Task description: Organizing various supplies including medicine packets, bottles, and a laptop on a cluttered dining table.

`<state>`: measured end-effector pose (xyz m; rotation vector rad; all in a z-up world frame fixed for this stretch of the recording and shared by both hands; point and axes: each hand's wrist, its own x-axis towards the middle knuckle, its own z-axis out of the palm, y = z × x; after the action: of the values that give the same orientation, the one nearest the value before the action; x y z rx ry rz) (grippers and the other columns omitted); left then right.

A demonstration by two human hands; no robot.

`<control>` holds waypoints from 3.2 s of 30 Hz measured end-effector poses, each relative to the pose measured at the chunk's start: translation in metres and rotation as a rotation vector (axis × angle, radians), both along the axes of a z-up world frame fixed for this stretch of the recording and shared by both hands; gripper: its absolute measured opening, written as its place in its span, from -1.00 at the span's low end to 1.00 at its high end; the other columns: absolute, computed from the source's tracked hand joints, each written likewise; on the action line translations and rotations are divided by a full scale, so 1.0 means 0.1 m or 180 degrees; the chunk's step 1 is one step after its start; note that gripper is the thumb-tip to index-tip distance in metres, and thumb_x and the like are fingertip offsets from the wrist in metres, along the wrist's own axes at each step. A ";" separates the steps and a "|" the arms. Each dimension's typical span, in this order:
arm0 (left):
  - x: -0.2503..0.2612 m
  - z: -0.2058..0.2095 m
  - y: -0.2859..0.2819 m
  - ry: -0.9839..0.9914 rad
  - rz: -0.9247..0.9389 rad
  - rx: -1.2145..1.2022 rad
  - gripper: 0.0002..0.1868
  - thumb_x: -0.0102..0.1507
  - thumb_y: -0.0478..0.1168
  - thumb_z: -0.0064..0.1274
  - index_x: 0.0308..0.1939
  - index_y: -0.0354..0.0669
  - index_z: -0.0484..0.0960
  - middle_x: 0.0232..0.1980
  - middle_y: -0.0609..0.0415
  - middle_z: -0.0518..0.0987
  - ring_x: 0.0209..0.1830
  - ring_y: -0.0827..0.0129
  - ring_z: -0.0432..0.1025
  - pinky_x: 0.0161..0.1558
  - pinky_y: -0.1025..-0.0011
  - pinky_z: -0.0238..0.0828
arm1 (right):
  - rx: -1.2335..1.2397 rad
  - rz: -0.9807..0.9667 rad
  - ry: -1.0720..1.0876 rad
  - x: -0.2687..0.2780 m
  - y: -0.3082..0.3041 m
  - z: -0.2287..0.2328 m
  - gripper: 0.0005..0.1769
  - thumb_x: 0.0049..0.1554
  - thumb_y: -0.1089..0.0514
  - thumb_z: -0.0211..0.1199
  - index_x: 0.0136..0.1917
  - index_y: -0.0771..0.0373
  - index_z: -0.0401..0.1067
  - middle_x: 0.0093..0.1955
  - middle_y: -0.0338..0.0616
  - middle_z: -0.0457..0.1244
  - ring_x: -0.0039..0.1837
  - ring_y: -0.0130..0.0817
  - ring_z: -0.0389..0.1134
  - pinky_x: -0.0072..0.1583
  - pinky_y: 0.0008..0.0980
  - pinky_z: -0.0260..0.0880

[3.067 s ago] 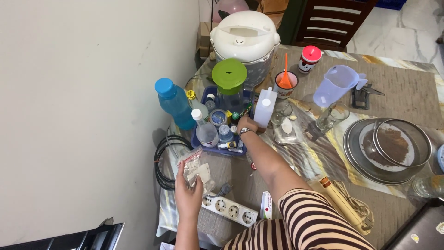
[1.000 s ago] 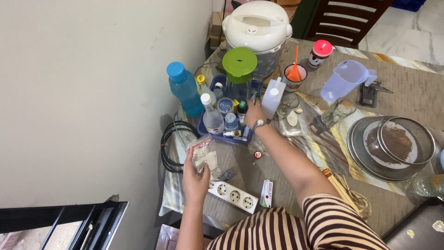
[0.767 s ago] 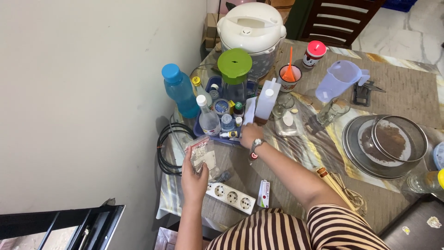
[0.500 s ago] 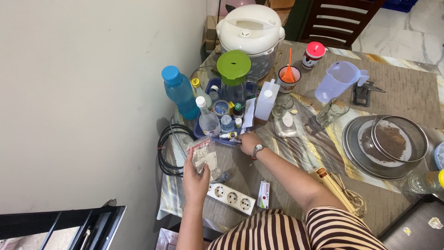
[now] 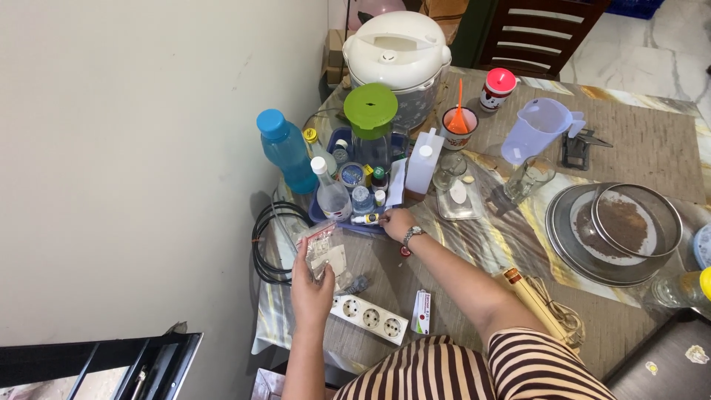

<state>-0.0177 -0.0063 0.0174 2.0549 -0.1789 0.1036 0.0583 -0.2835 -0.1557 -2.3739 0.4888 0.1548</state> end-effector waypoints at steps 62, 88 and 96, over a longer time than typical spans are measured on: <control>-0.09 -1.16 -0.31 0.1009 -0.0474 0.0276 -0.06 0.09 -0.31 0.22 0.53 -0.06 0.16 0.41 -0.23 0.38 0.42 -0.05 0.29 0.35 0.21 0.25 | 0.0679 -0.0163 -0.1051 -0.04 -0.22 0.35 -0.50 0.07 0.14 0.41 0.20 0.24 0.28 0.06 0.01 0.38 0.09 -0.13 0.48 0.12 -0.21 0.47; -0.09 -1.16 -0.29 0.1017 -0.0522 0.0220 -0.08 0.11 -0.33 0.18 0.54 -0.04 0.14 0.46 -0.20 0.32 0.45 -0.04 0.26 0.36 0.23 0.25 | -0.0025 -0.0438 -0.1187 0.51 -0.18 0.30 -0.58 -0.02 0.15 0.49 0.06 0.27 0.42 -0.06 0.03 0.42 -0.01 -0.08 0.48 0.03 -0.18 0.48; -0.09 -1.25 -0.28 0.0770 -0.0562 0.0241 -0.09 0.10 -0.32 0.19 0.52 -0.09 0.16 0.44 -0.21 0.34 0.42 -0.07 0.29 0.33 0.21 0.28 | 0.0205 -0.0439 -0.1041 0.45 -0.13 0.27 -0.53 -0.03 0.15 0.48 0.11 0.27 0.40 0.02 0.03 0.42 0.07 -0.08 0.48 0.10 -0.19 0.48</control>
<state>-0.0266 -0.0345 -0.1073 2.0968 -0.2153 -0.2630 0.1028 -0.2965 -0.1282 -2.2353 0.4782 -0.2727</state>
